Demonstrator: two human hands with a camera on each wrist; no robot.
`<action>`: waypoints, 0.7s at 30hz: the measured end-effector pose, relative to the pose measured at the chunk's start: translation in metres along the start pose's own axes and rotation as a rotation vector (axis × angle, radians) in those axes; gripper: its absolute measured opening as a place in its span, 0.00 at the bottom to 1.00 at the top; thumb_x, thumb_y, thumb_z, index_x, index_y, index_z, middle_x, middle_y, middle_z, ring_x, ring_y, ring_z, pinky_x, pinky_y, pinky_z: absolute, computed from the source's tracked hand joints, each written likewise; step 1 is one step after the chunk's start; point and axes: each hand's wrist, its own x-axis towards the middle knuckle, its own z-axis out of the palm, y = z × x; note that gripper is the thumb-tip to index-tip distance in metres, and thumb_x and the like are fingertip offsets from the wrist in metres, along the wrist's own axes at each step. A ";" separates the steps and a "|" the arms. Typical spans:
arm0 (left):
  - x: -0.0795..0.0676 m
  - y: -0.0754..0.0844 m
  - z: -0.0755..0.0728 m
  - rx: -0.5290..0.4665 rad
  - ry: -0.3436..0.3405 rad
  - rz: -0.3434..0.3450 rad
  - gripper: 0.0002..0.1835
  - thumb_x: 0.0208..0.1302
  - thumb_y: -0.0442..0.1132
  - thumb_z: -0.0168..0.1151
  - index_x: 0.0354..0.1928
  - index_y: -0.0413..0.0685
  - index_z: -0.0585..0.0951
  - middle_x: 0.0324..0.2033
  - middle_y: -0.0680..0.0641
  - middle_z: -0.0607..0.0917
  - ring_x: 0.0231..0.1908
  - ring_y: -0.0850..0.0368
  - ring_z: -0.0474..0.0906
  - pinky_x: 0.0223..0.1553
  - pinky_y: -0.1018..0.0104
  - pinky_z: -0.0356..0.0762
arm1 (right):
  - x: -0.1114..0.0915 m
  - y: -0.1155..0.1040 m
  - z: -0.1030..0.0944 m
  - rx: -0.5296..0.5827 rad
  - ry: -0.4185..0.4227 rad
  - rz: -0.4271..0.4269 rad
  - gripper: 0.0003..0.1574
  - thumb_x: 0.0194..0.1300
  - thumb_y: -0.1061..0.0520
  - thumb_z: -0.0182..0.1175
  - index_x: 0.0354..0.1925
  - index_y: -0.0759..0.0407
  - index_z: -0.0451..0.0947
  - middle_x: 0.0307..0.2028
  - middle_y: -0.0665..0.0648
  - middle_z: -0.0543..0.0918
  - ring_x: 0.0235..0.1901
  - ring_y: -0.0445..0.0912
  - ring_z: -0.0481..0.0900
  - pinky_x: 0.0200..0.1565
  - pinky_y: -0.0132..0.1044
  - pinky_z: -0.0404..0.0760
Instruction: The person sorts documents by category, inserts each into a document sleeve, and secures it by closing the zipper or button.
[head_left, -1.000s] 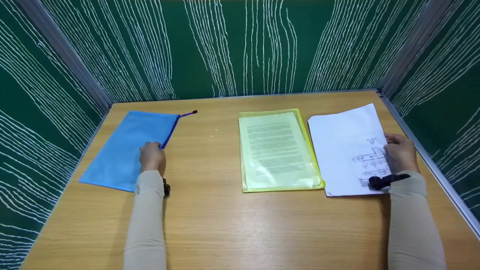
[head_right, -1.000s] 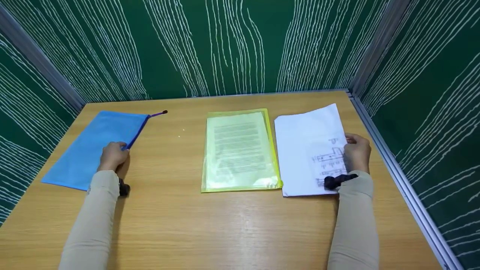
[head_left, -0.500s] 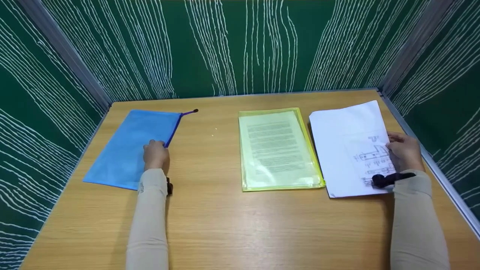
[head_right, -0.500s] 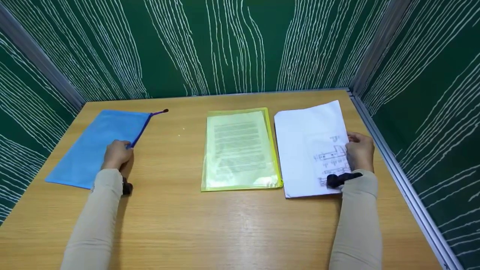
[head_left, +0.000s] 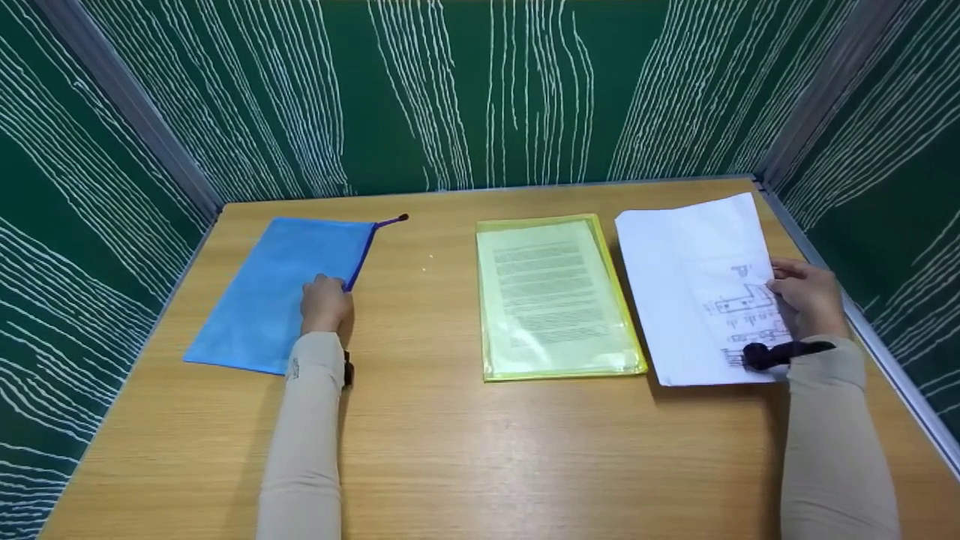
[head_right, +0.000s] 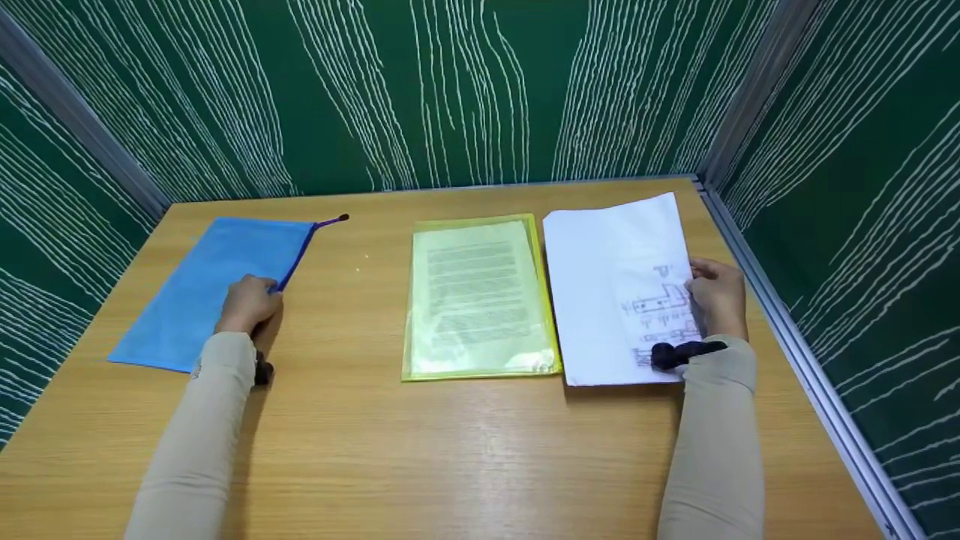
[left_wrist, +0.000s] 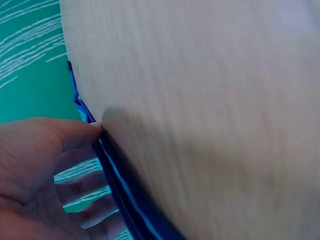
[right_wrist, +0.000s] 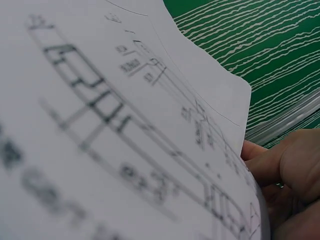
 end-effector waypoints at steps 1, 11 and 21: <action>0.000 0.002 0.000 0.001 -0.006 0.004 0.22 0.71 0.35 0.44 0.62 0.33 0.73 0.58 0.26 0.69 0.58 0.26 0.64 0.56 0.38 0.69 | 0.000 0.000 0.003 0.005 -0.004 -0.007 0.35 0.72 0.60 0.50 0.73 0.43 0.57 0.45 0.42 0.68 0.48 0.39 0.67 0.52 0.29 0.71; 0.002 0.026 0.004 0.032 -0.039 0.047 0.20 0.70 0.39 0.48 0.57 0.34 0.77 0.60 0.28 0.69 0.58 0.26 0.66 0.53 0.38 0.73 | 0.005 0.004 0.029 -0.058 -0.028 -0.099 0.34 0.71 0.64 0.48 0.73 0.58 0.57 0.53 0.50 0.70 0.47 0.38 0.68 0.48 0.25 0.73; 0.003 0.043 0.013 0.056 -0.040 0.067 0.21 0.71 0.43 0.50 0.58 0.38 0.77 0.61 0.30 0.70 0.60 0.30 0.67 0.54 0.39 0.73 | 0.005 0.012 0.044 -0.197 -0.104 -0.089 0.34 0.71 0.57 0.48 0.72 0.62 0.56 0.61 0.61 0.63 0.56 0.51 0.63 0.53 0.35 0.68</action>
